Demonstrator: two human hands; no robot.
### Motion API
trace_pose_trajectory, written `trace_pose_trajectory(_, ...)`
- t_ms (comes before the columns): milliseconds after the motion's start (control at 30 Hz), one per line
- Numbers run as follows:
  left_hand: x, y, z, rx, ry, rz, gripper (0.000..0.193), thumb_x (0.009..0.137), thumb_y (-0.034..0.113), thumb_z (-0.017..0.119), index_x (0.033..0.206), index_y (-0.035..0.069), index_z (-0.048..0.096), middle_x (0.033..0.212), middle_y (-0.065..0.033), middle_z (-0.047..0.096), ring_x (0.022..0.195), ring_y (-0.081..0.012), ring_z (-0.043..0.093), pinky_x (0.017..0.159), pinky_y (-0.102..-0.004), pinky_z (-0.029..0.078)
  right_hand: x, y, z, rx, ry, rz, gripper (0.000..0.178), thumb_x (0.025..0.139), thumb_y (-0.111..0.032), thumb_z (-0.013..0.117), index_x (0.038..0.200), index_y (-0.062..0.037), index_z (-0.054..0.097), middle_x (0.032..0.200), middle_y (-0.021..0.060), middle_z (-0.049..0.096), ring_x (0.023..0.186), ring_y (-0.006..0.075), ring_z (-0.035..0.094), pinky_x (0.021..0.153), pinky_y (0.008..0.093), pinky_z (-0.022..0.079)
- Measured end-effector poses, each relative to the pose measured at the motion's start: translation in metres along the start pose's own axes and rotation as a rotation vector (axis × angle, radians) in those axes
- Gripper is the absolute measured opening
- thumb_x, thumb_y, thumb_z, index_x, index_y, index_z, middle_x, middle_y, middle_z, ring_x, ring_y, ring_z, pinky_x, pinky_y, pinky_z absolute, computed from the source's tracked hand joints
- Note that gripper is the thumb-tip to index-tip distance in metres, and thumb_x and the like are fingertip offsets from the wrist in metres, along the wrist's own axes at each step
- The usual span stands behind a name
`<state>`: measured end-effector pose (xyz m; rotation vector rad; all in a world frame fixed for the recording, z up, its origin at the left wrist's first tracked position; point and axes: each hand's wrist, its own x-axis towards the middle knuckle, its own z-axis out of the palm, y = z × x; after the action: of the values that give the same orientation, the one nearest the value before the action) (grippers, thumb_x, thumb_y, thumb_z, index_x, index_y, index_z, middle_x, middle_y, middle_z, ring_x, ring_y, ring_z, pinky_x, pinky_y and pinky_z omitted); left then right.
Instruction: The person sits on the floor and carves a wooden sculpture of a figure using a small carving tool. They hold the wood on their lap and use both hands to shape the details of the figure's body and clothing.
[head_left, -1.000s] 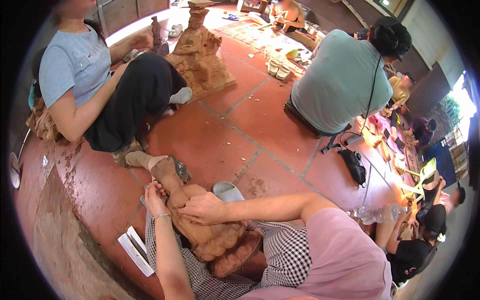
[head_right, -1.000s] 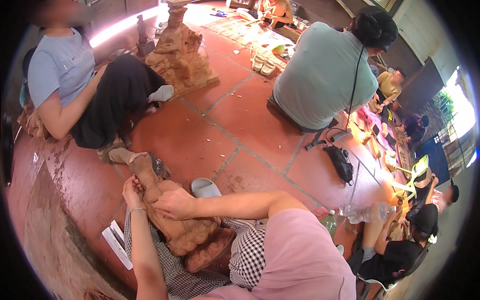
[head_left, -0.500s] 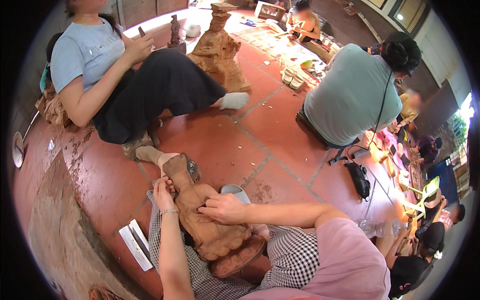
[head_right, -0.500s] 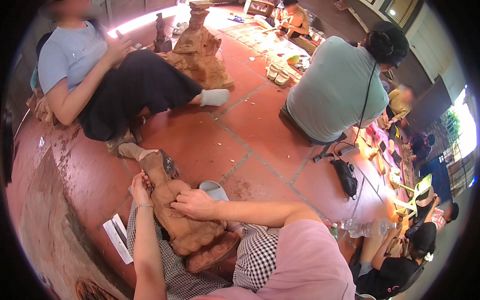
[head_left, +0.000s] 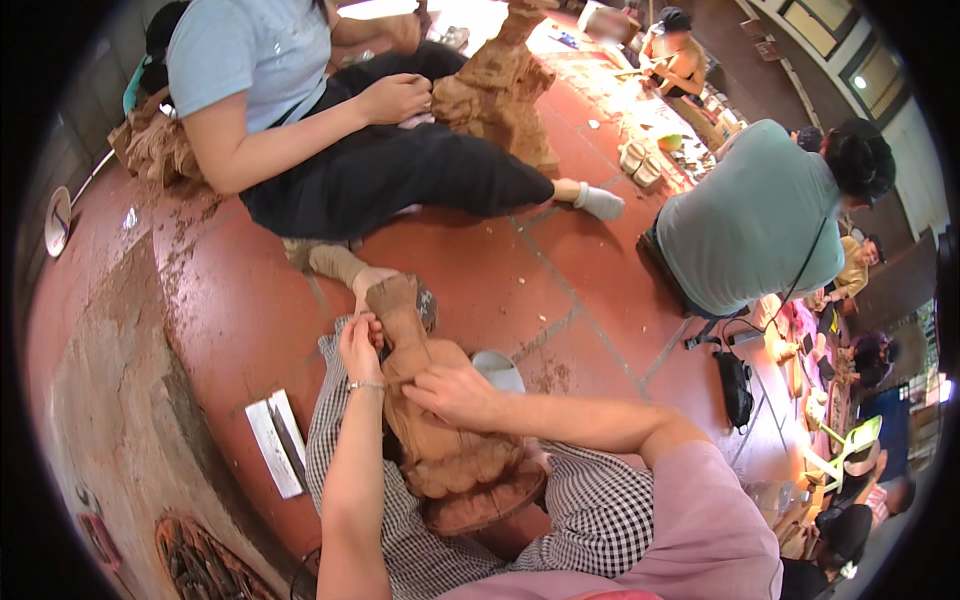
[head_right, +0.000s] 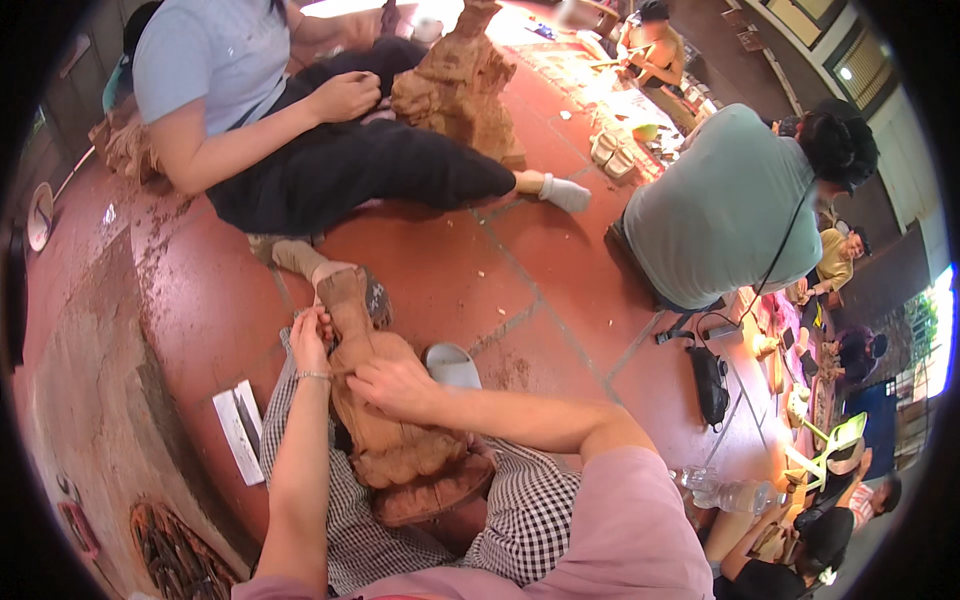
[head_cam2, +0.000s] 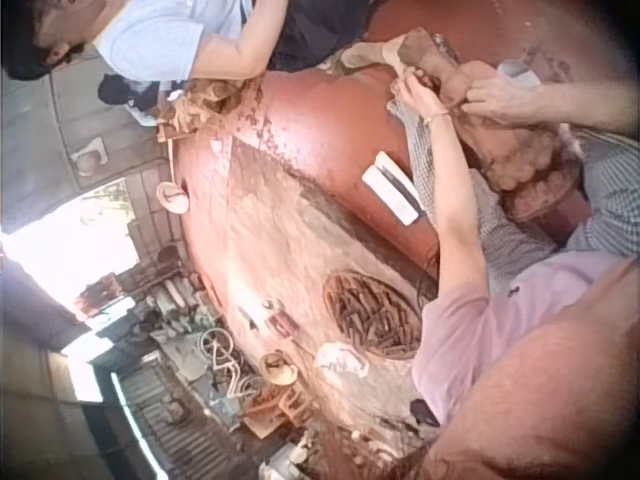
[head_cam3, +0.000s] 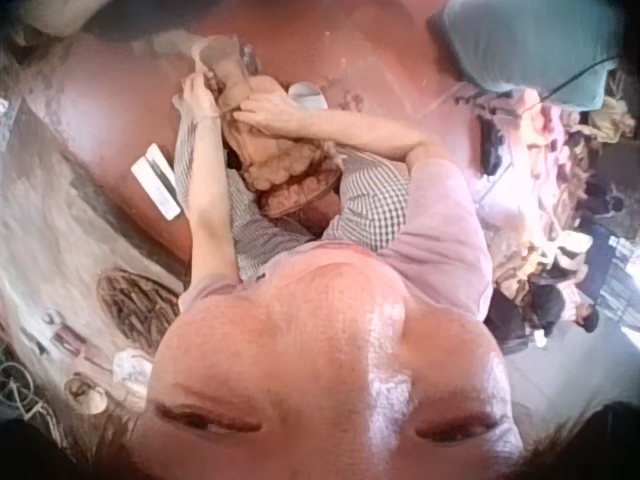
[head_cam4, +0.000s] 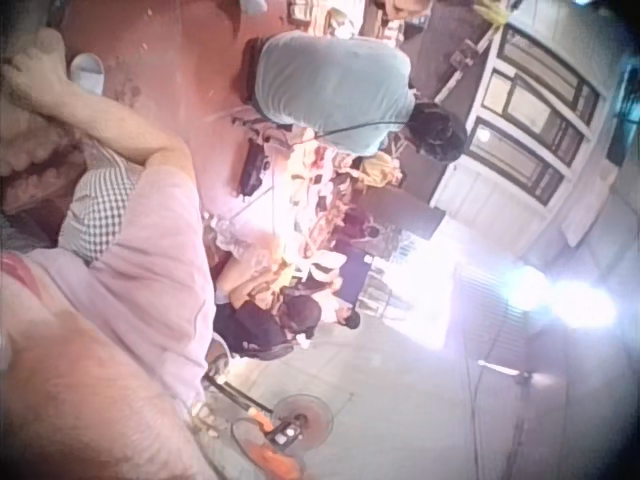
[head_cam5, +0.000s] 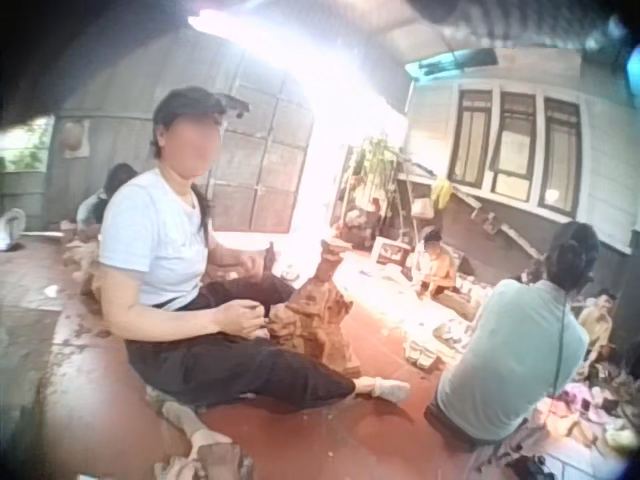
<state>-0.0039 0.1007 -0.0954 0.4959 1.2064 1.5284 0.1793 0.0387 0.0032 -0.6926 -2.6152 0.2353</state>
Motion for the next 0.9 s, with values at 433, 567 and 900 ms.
trace_pose_trajectory(433, -0.008, 0.017, 0.007, -0.064, 0.006, -0.128, 0.018, 0.100, 0.019, 0.053, 0.099, 0.006, 0.066, 0.081, 0.0006, 0.063, 0.069, -0.0083, 0.055, 0.062, -0.0222, 0.046, 0.006, -0.010, -0.001, -0.106, -0.121, 0.058, 0.033, 0.078, -0.012, 0.062, 0.109, -0.0041, 0.064, 0.088, 0.0050, 0.058, 0.084, 0.0212, 0.061, 0.069, 0.0317, 0.053)
trace_pose_trajectory(567, -0.017, 0.022, 0.011, -0.087, 0.029, -0.123, 0.018, 0.100, 0.017, 0.053, 0.097, 0.005, 0.065, 0.081, -0.0001, 0.064, 0.068, -0.0084, 0.055, 0.062, -0.0227, 0.046, -0.016, -0.012, -0.010, -0.064, -0.063, 0.057, 0.036, 0.078, -0.012, 0.061, 0.112, -0.0034, 0.063, 0.089, 0.0056, 0.058, 0.082, 0.0210, 0.062, 0.068, 0.0315, 0.053)
trace_pose_trajectory(900, -0.017, 0.029, 0.011, -0.149, 0.011, -0.210, 0.020, 0.099, 0.018, 0.053, 0.098, 0.003, 0.066, 0.080, 0.0011, 0.062, 0.068, -0.0081, 0.055, 0.063, -0.0217, 0.046, -0.020, -0.015, -0.013, -0.054, -0.168, 0.117, 0.043, 0.076, -0.008, 0.064, 0.119, -0.0020, 0.062, 0.090, 0.0074, 0.057, 0.082, 0.0240, 0.062, 0.069, 0.0342, 0.052)
